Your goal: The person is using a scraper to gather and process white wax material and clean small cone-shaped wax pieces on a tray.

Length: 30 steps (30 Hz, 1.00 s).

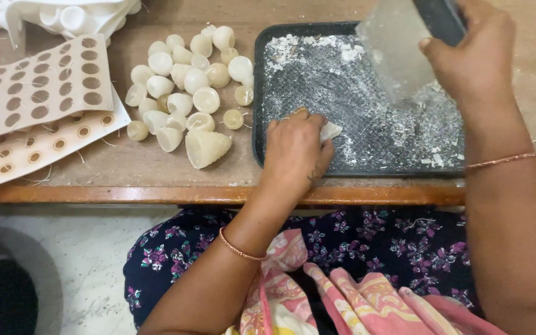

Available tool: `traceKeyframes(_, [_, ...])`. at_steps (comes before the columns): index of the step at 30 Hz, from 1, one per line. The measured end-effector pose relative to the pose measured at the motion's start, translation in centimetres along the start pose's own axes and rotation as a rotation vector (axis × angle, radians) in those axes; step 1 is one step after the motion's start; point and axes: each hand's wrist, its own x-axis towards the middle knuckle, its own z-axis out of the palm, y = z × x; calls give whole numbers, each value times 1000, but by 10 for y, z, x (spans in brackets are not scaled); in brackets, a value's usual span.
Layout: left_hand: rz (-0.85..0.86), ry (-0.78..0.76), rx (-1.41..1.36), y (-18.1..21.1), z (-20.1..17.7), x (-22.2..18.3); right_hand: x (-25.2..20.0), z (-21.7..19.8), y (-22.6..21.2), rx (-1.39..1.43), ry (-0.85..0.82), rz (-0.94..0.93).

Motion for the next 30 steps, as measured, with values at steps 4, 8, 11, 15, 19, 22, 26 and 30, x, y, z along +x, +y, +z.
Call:
traceKeyframes(4, [-13, -20, -26, -1, 0, 1, 18, 41, -32, -28, -109, -107])
traceKeyframes(8, [-8, 4, -5, -2, 1, 0, 31, 78, -13, -55, -143, -199])
traceKeyframes(11, [5, 3, 1, -3, 0, -1, 33, 76, 4, -113, -146, -197])
traceKeyframes(15, [-10, -18, 12, -1, 0, 0, 27, 41, 26, -203, -148, 55])
traceKeyframes(19, [-17, -9, 5, -2, 1, 2, 24, 12, 22, -230, -159, 164])
traceKeyframes(22, [10, 15, -43, -2, 1, -1, 27, 21, -4, -25, -56, -181])
traceKeyframes(26, [13, 13, -62, -1, -2, -1, 37, 58, -76, 179, -293, 61])
traceKeyframes(30, [26, 2, -72, -2, -4, -1, 41, 102, -72, 38, -312, -168])
